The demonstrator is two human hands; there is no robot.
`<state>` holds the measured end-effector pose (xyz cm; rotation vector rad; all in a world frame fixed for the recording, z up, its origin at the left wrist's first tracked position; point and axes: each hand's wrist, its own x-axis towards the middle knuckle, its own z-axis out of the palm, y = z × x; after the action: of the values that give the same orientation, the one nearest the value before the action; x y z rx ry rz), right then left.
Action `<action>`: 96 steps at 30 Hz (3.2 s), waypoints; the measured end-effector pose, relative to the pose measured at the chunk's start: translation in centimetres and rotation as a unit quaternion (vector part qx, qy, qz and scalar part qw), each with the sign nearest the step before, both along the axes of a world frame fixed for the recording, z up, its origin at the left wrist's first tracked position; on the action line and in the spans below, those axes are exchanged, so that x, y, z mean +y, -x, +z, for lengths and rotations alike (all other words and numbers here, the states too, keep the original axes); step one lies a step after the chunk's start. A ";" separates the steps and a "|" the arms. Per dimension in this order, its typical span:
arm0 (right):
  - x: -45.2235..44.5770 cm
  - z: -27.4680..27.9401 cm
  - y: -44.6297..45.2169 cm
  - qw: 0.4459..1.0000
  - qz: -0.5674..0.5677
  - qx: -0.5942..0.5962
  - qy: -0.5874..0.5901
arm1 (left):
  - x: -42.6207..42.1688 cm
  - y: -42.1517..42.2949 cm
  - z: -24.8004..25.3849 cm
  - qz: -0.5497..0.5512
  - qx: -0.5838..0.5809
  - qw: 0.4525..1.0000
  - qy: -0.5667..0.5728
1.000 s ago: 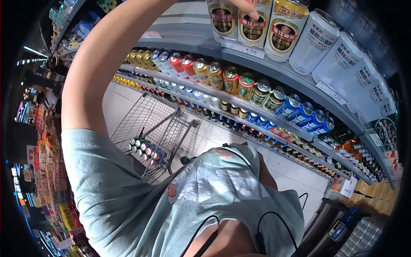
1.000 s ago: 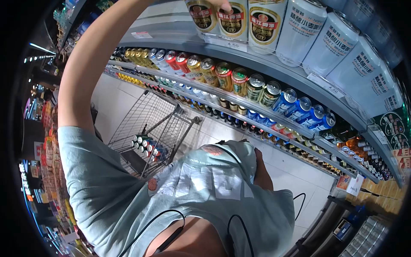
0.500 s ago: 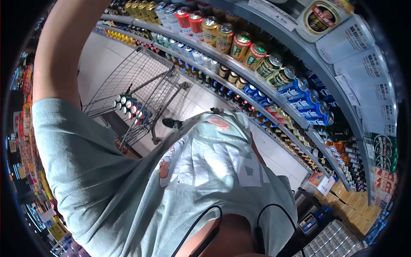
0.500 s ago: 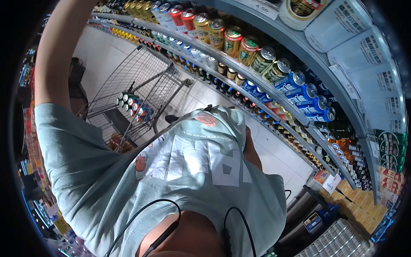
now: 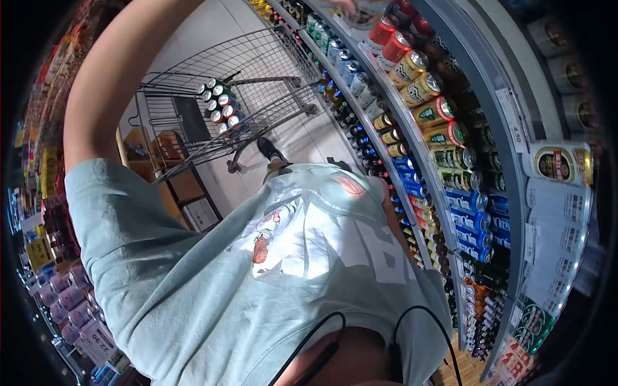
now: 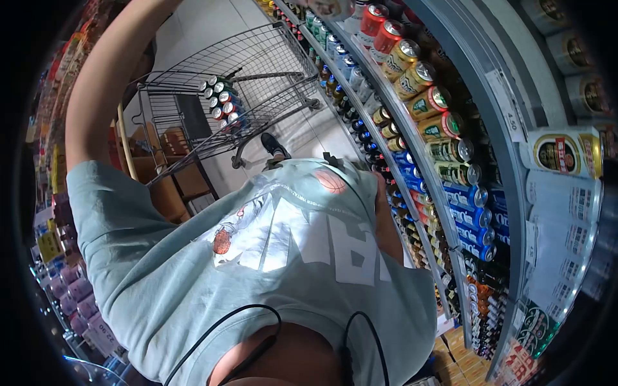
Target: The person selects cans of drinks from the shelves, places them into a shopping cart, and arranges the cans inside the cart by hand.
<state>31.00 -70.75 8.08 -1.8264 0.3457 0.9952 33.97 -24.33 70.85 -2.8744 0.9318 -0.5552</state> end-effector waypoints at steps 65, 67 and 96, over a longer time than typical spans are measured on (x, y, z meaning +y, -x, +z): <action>80.8 -11.1 -6.4 0.963 0.095 0.247 -0.051 | 42.1 9.7 -73.3 0.463 0.134 0.851 0.206; 81.0 -11.1 -6.3 0.962 0.093 0.250 -0.050 | 42.1 9.7 -73.4 0.477 0.154 0.850 0.161; 76.1 11.3 -11.8 0.881 0.094 -0.160 -0.435 | 41.8 8.1 -70.5 0.501 0.253 0.794 0.233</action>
<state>42.83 5.33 19.36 -1.1556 -0.4434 0.7659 25.87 17.46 0.34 -3.3683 -0.9291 0.1421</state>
